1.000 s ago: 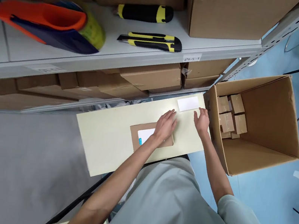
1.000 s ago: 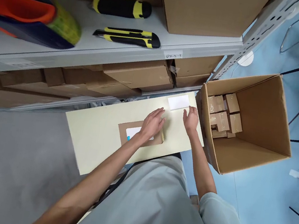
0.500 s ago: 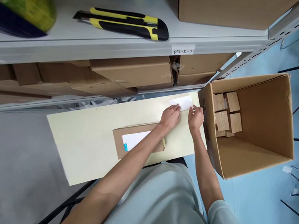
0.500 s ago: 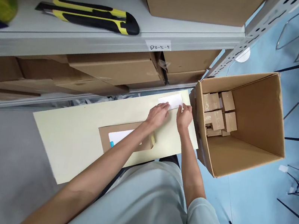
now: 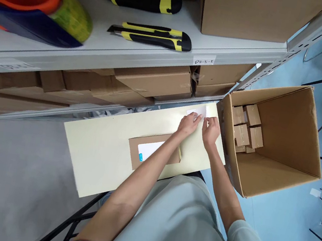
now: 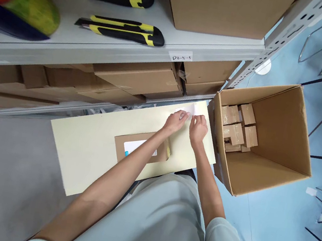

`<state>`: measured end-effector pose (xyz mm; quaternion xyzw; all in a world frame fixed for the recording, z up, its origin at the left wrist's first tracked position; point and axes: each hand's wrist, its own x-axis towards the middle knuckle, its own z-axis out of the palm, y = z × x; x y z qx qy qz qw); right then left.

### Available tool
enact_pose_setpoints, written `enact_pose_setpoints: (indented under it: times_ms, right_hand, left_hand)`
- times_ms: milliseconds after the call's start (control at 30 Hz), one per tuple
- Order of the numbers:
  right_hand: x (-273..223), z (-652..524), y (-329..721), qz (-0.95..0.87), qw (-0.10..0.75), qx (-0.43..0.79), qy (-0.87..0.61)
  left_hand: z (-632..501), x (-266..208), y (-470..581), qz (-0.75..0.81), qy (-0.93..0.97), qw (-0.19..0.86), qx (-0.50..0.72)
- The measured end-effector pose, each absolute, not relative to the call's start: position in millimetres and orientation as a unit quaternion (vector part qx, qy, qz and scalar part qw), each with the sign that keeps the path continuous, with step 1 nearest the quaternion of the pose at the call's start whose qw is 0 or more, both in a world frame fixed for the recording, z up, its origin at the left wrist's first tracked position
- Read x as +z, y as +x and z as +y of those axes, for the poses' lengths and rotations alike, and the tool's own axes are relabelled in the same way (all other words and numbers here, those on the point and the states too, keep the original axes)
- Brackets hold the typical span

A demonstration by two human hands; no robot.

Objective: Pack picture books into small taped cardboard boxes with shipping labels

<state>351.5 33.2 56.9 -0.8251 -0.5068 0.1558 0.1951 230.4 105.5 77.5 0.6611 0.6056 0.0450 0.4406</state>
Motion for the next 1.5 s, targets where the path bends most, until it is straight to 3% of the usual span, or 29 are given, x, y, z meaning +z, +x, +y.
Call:
enact_pose_setpoints:
  times_ms: [167, 367, 500, 800, 1500]
  right_hand:
    - [68.1, 21.1, 320.0, -0.619, 0.161, 0.162, -0.752]
    - [73.4, 21.2, 306.5, -0.704, 0.185, 0.191, -0.659]
    - [67.0, 41.0, 314.4, -0.680, 0.202, 0.191, -0.678]
    - [33.8, 75.6, 317.8, -0.671, 0.022, 0.268, -0.691]
    - [24.1, 74.8, 321.7, -0.685, 0.027, 0.255, -0.682]
  left_hand:
    - [112.6, 81.4, 214.1, 0.668, 0.558, 0.467, 0.155]
    - [118.5, 81.5, 166.5, 0.706, 0.522, 0.453, 0.153]
    - [118.9, 78.1, 130.2, 0.729, 0.479, 0.464, 0.151]
    - [109.3, 71.2, 92.0, 0.744, 0.460, 0.469, 0.119]
    - [105.5, 80.0, 111.2, 0.748, 0.486, 0.449, 0.056]
